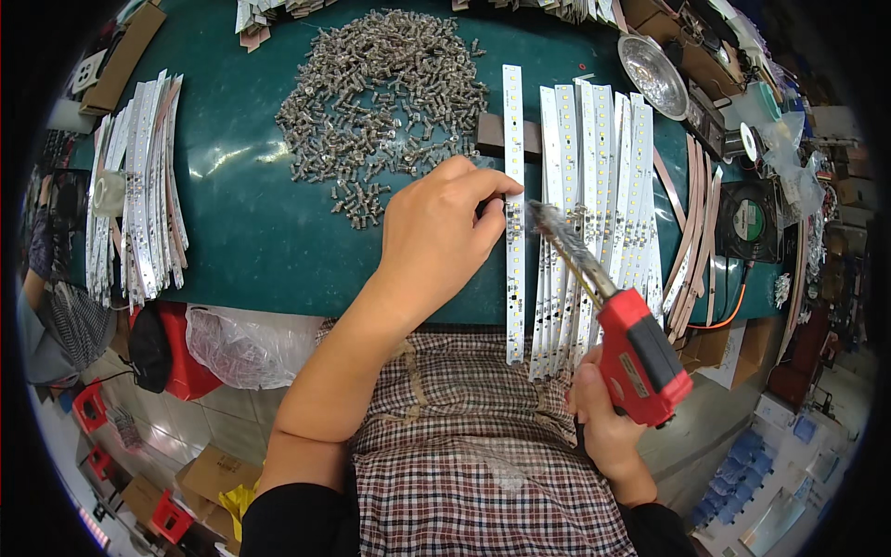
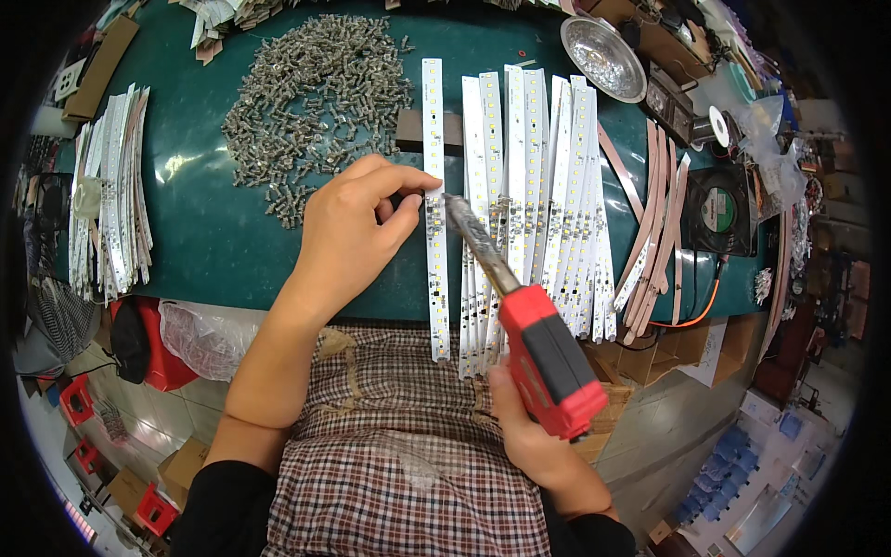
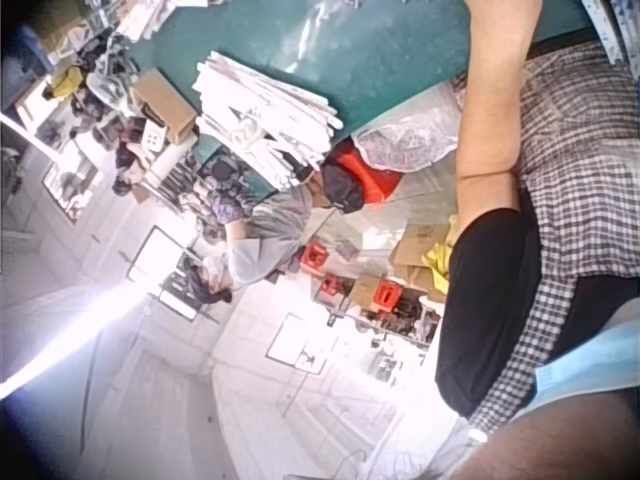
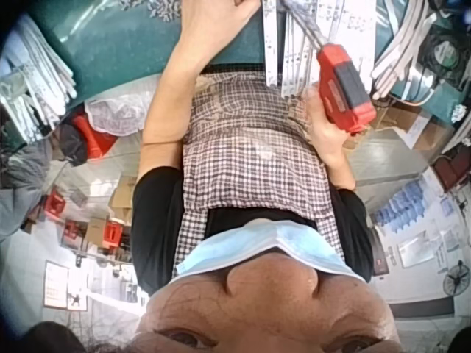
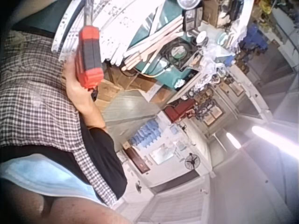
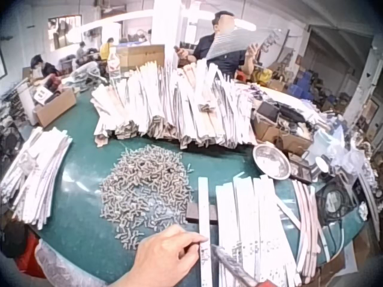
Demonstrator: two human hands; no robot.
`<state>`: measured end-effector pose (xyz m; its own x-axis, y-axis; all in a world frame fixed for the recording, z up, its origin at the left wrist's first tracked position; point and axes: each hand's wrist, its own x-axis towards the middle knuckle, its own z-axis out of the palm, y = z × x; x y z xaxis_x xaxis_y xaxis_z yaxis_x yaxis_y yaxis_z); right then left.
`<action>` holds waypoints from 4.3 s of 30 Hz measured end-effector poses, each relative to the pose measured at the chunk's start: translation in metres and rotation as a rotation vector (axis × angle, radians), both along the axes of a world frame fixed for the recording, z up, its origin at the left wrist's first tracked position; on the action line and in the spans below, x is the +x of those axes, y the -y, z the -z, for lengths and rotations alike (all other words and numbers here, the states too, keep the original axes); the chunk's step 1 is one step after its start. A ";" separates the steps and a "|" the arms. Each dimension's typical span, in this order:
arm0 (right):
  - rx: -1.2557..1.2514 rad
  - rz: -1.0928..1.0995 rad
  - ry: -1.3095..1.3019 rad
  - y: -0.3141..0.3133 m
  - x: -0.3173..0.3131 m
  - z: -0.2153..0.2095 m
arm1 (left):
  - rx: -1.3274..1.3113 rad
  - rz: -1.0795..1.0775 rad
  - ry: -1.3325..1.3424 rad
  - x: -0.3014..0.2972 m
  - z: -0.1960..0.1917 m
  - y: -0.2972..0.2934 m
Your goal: The person attaches small components to LED strips by positioning each piece on a strip and soldering it with a soldering gun.
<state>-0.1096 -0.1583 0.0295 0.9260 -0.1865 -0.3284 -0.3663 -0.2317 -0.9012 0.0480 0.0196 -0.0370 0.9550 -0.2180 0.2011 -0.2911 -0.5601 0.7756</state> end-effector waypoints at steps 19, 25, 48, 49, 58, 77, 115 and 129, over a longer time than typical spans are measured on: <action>-1.311 0.175 0.571 0.162 0.073 0.022 | -0.032 0.047 -0.168 -0.006 -0.022 0.004; -1.344 0.170 0.337 0.169 0.093 0.048 | 0.000 0.085 -0.149 -0.009 -0.022 0.008; -1.415 0.219 0.320 0.175 0.096 0.051 | -0.048 0.061 -0.019 -0.028 -0.057 0.022; -1.405 0.218 0.339 0.175 0.096 0.051 | -0.048 0.064 -0.017 -0.027 -0.057 0.024; -1.383 0.221 0.308 0.175 0.096 0.048 | -0.224 0.186 -0.151 -0.015 -0.043 0.062; -1.110 0.147 0.556 0.160 0.095 0.035 | -0.086 0.123 -0.073 -0.019 -0.045 0.058; -0.296 0.135 0.609 0.052 0.039 -0.035 | -0.976 0.217 -0.835 -0.037 -0.048 0.016; -0.247 -0.001 0.337 0.025 0.029 -0.032 | -1.106 0.216 -1.003 -0.048 -0.042 0.034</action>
